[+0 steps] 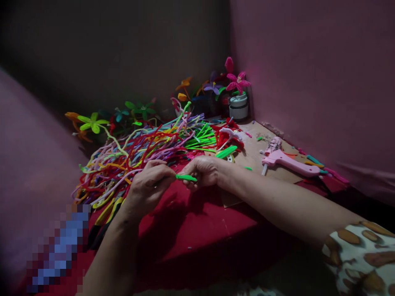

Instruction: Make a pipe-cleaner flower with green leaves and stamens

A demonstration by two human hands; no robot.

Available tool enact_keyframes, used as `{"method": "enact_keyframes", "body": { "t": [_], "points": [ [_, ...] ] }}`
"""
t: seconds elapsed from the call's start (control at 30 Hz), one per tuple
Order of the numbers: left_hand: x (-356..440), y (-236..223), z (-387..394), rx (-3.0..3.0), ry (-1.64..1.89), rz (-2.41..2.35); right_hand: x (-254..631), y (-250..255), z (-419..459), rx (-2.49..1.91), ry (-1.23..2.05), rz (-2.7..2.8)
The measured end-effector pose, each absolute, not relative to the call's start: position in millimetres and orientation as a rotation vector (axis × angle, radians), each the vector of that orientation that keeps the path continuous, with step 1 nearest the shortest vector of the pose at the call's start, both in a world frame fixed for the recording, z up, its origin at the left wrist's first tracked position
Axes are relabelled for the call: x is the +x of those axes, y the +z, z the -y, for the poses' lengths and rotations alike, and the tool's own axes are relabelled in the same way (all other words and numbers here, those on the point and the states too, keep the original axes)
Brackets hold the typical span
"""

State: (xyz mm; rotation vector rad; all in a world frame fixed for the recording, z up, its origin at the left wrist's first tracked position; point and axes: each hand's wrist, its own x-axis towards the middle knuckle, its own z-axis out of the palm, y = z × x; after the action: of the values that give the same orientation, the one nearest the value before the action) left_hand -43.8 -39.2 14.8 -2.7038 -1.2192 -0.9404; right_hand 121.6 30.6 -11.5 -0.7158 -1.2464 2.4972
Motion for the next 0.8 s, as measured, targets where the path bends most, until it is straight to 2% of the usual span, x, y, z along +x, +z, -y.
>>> {"method": "enact_keyframes", "body": {
  "t": [0.17, 0.3, 0.4, 0.63, 0.8],
  "points": [
    [-45, 9, 37, -2.624, -0.946, 1.197, 117, -22, -28, -0.763, 2.819, 0.674],
    [-46, 5, 33, -2.554, -0.865, 1.207, 116, -25, -29, -0.775, 2.727, 0.762],
    [-48, 5, 33, -2.590, -0.817, 1.209, 116, -21, -29, -0.770, 2.387, 1.200],
    [-51, 7, 35, -2.627, -0.744, 1.346, 118, -6, -17, -0.847, 1.231, 2.034],
    [-51, 3, 34, -2.629, -0.712, 1.329, 116, -9, -10, -0.849, 0.977, 2.180]
  ]
}}
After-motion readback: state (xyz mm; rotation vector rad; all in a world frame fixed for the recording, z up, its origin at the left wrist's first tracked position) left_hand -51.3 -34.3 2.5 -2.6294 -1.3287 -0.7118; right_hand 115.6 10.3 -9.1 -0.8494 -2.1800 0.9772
